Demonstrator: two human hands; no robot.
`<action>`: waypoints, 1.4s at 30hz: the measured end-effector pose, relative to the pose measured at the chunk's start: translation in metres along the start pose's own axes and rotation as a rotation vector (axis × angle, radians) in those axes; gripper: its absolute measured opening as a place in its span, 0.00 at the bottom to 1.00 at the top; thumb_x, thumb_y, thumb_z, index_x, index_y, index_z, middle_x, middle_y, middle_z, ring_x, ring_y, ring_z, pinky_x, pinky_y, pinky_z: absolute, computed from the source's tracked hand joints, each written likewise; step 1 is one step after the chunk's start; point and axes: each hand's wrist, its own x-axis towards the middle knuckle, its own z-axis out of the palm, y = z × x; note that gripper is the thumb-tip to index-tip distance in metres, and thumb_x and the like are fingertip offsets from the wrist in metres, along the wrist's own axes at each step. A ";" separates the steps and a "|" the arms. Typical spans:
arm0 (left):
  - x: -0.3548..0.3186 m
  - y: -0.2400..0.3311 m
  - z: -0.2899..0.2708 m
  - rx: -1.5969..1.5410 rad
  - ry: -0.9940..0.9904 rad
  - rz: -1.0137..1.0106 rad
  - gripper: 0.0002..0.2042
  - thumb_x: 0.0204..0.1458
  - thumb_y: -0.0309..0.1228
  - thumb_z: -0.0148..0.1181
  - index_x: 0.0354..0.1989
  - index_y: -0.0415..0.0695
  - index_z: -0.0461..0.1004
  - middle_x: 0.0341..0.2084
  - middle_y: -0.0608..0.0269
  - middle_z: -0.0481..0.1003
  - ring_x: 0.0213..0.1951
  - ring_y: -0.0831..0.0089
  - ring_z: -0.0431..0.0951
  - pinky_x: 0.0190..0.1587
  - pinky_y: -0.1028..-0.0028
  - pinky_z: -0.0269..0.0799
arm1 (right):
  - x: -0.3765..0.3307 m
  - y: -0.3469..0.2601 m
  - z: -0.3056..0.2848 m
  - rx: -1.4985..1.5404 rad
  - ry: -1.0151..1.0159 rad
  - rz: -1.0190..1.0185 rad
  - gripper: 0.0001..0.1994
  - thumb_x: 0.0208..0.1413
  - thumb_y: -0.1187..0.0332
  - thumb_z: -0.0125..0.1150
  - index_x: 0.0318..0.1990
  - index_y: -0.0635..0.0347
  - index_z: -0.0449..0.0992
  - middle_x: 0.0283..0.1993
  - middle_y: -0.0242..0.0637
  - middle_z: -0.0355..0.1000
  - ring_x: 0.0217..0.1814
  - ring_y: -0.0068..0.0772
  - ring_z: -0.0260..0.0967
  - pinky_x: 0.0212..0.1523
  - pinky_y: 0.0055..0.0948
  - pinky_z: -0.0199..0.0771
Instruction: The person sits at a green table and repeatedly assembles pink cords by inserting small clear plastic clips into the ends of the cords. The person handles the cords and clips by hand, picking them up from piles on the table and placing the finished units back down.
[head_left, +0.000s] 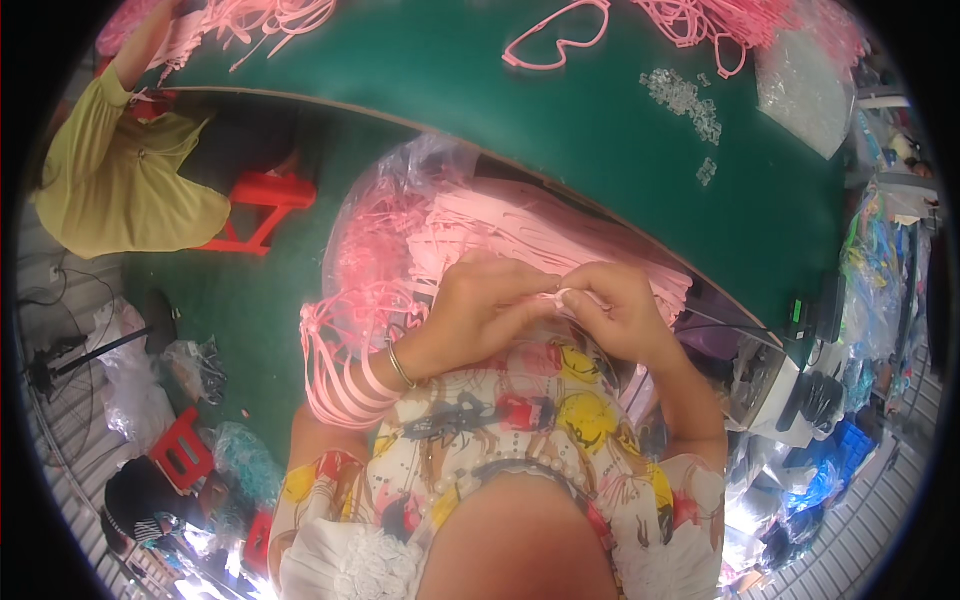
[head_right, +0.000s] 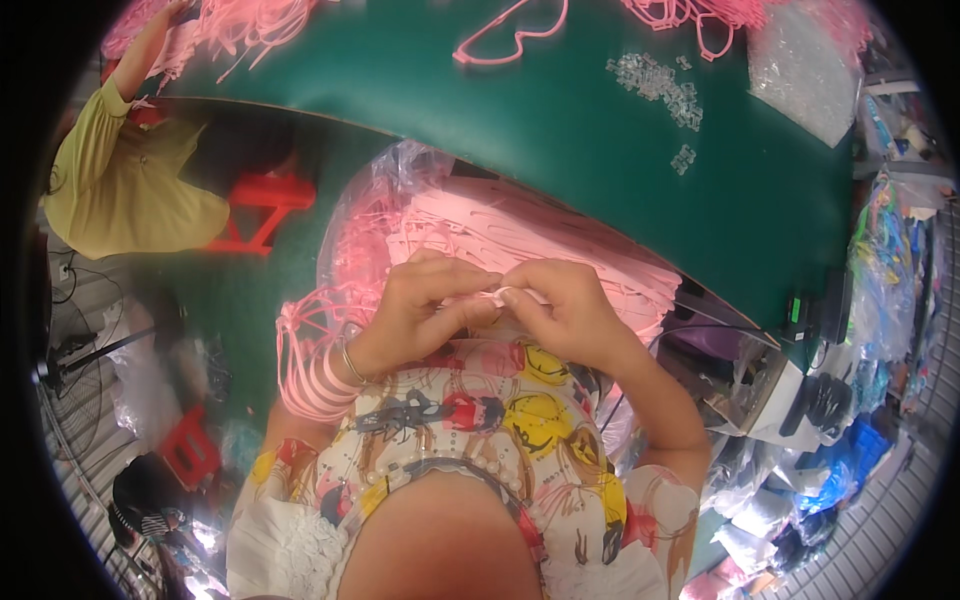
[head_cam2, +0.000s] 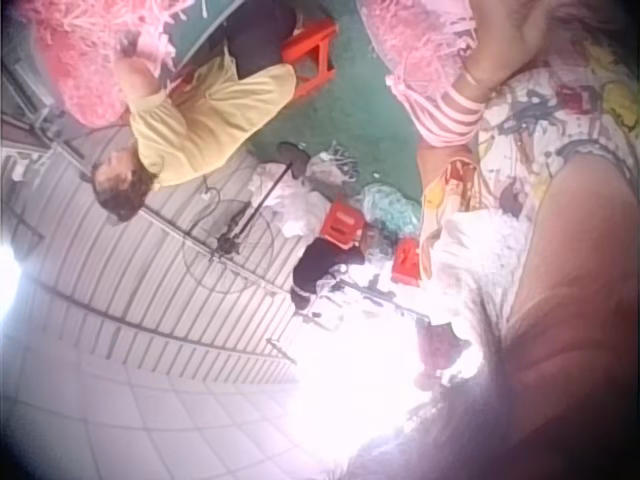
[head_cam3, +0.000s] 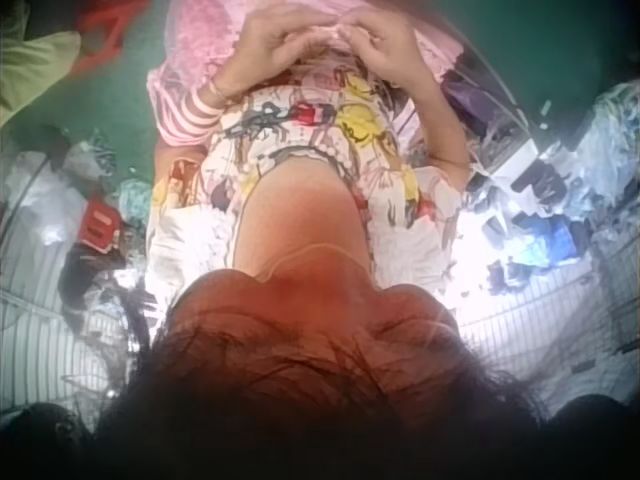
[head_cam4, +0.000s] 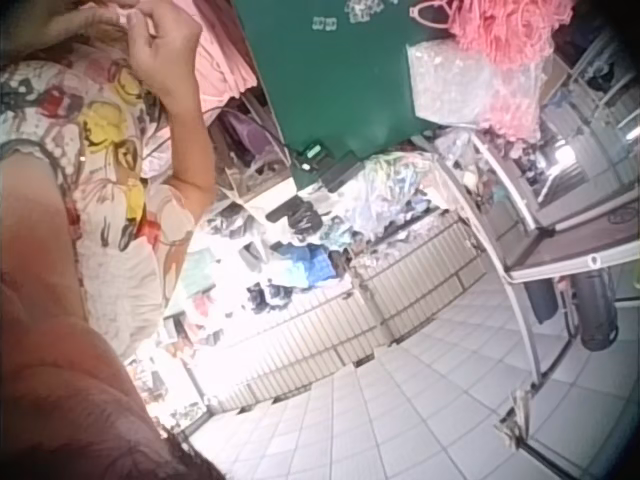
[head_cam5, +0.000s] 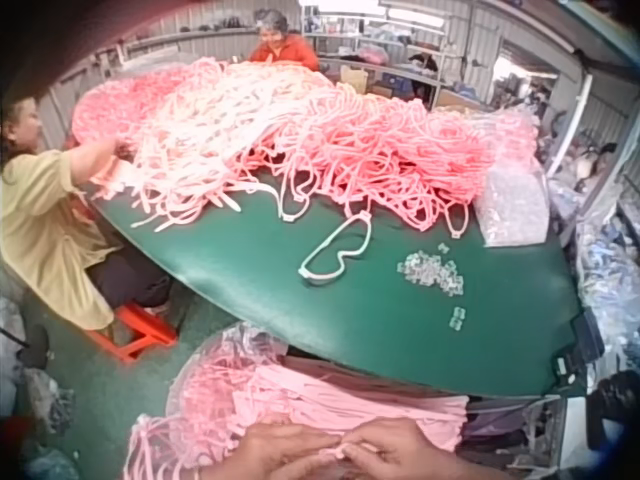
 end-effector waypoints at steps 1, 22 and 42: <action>0.001 -0.002 0.004 -0.057 0.051 -0.012 0.11 0.46 0.29 0.65 0.39 0.40 0.79 0.29 0.58 0.79 0.29 0.68 0.77 0.35 0.72 0.68 | 0.000 0.003 0.003 -0.064 0.057 -0.036 0.03 0.52 0.73 0.57 0.30 0.63 0.74 0.25 0.40 0.72 0.26 0.34 0.70 0.29 0.31 0.68; 0.004 0.019 -0.008 0.269 -0.075 0.032 0.09 0.48 0.37 0.63 0.31 0.45 0.78 0.20 0.65 0.74 0.28 0.66 0.70 0.44 0.64 0.56 | 0.000 -0.004 0.006 -0.422 0.094 -0.457 0.09 0.42 0.77 0.61 0.33 0.66 0.72 0.22 0.41 0.64 0.22 0.44 0.62 0.26 0.39 0.62; -0.004 0.000 0.005 0.332 0.054 0.233 0.04 0.46 0.27 0.59 0.31 0.43 0.74 0.21 0.65 0.70 0.25 0.66 0.67 0.33 0.66 0.54 | 0.010 0.006 -0.003 0.597 -0.310 0.654 0.12 0.59 0.63 0.52 0.27 0.58 0.71 0.20 0.23 0.63 0.19 0.10 0.53 0.17 0.15 0.48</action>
